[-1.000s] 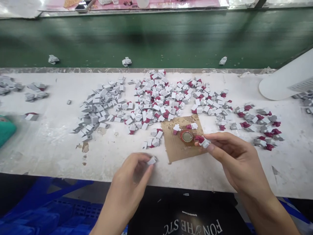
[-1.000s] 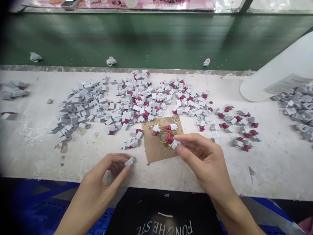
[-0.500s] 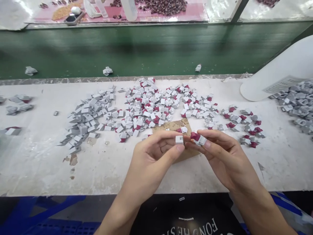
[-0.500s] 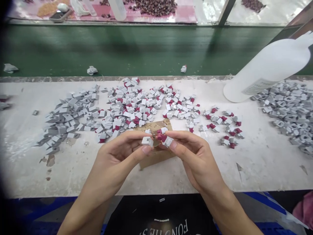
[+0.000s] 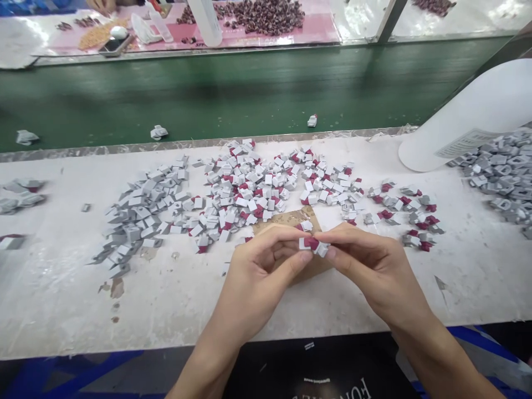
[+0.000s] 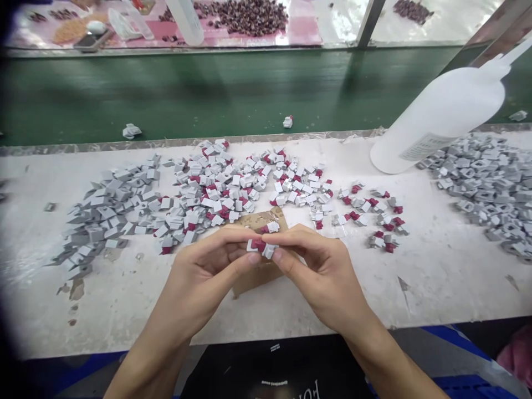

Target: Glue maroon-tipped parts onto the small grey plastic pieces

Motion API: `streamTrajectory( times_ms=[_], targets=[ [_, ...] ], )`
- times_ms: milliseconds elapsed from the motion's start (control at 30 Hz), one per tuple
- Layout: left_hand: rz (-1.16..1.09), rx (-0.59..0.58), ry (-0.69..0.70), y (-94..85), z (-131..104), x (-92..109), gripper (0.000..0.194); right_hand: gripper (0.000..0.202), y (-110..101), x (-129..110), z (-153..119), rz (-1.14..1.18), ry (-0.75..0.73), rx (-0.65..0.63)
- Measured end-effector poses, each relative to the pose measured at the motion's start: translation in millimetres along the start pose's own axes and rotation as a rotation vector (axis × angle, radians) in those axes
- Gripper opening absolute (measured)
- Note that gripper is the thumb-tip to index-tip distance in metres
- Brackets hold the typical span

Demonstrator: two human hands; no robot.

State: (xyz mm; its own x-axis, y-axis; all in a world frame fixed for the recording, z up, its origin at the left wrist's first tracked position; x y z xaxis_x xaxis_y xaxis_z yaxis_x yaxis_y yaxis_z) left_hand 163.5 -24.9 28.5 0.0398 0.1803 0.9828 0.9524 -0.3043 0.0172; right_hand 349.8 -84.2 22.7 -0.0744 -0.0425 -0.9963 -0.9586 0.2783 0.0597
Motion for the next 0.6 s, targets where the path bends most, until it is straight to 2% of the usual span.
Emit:
streamTrajectory(
  times_ms=[200,333,400,467,533,567,600],
  targets=[
    [0.116,-0.048,0.076,-9.8,5.8,13.1,0.01,0.017,4.4,-7.1,10.2,0.016,0.014,-0.086],
    [0.227,-0.139,0.058,-21.1,24.5,27.9,0.008,0.018,7.7,-19.1,32.6,0.01,0.051,-0.222],
    [0.301,-0.15,0.073,-28.6,41.7,36.4,0.012,0.021,9.4,-26.9,60.6,-0.109,0.02,-0.311],
    [0.381,-0.078,0.122,-37.7,64.6,45.0,0.017,0.027,10.5,-32.9,104.9,-0.335,-0.09,-0.3],
    [0.457,0.053,0.186,-45.4,91.2,52.6,0.019,0.035,11.7,-36.2,161.1,-0.619,-0.254,-0.107],
    [0.487,0.119,0.217,-47.4,105.2,55.6,0.018,0.042,15.6,-34.2,189.3,-0.778,-0.298,-0.043],
    [0.512,0.174,0.239,-47.8,119.5,57.7,0.017,0.048,21.5,-30.2,216.2,-0.823,-0.304,-0.023]
  ],
)
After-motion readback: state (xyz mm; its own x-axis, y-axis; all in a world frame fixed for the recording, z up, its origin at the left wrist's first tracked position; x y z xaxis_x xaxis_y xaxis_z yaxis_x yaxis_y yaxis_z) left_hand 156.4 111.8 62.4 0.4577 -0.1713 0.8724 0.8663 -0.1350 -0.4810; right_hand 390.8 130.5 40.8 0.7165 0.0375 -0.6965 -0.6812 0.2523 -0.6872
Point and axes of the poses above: each hand's wrist, its own z-axis towards the middle knuckle, its own y-axis out of the palm, x = y × z, the point moved 4 cm from there along z, towards the middle knuckle, and after that the axes turned 8 degrees about x, right-handed, at the moved point
